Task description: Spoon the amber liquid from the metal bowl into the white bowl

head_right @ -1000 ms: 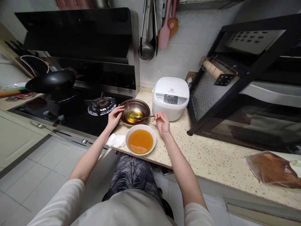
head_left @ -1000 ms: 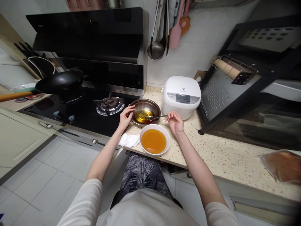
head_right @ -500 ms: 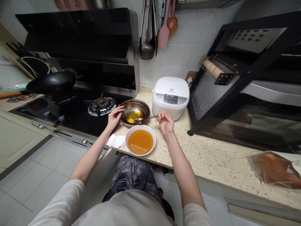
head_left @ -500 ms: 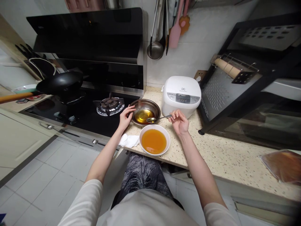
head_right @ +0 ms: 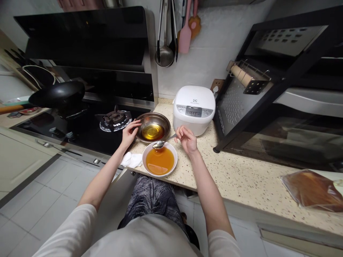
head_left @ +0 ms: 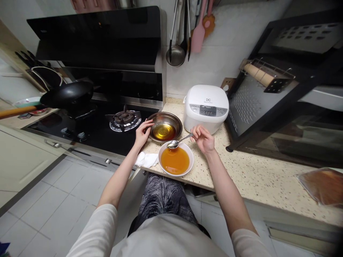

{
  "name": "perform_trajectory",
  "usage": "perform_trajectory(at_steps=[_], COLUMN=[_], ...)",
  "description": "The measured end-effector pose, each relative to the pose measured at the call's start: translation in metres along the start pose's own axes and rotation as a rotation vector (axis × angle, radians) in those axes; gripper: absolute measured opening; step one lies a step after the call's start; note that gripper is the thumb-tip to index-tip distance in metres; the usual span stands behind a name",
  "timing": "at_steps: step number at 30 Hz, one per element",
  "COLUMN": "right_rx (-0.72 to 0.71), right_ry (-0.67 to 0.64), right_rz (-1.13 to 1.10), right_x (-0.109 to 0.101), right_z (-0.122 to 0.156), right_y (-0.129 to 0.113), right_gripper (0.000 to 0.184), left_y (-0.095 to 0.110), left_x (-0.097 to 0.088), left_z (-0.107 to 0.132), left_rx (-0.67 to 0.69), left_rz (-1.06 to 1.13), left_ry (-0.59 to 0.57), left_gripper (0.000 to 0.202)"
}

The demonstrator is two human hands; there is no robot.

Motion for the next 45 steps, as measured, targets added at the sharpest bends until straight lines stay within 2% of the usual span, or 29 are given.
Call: perform_trajectory(at_steps=[7,13,19,23,29,36,45], right_rx=[-0.033,-0.11,-0.083,-0.106,-0.129,-0.069,-0.034], right_ry=[-0.075,-0.067,-0.061,0.001,0.127,0.095,0.089], right_rz=[0.05,0.035,0.049,0.008,0.017,0.096,0.191], right_x=[0.0,0.0,0.0,-0.001,-0.005,-0.007,-0.008], right_z=[0.003,0.002,0.002,-0.002,-0.009,-0.012,-0.015], right_y=[-0.002,-0.007,-0.005,-0.003,0.014,0.04,0.051], right_gripper=[0.037,0.039,0.038,0.036,0.033,0.035,0.042], left_y=[0.0,0.001,0.0,0.0,0.002,0.002,-0.002], left_x=[0.0,0.001,0.0,0.0,0.001,0.001,0.001], left_z=[0.0,0.0,0.0,-0.001,-0.001,-0.001,0.001], left_rx=[0.003,-0.002,0.0,0.021,0.025,0.029,0.013], left_rz=[0.0,0.005,0.001,0.016,0.015,0.007,0.013], left_ry=[-0.006,0.002,0.001,-0.003,-0.002,-0.002,0.0], left_gripper=[0.019,0.019,0.019,0.019,0.019,0.019,0.019])
Point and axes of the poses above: each hand's wrist, its own z-axis away from the middle knuckle, its own x-axis out of the palm, y = z × x, the point moved 2 cm from there along -z, towards the middle knuckle, and after that the axes turned 8 degrees about y, right-handed, at the moved point
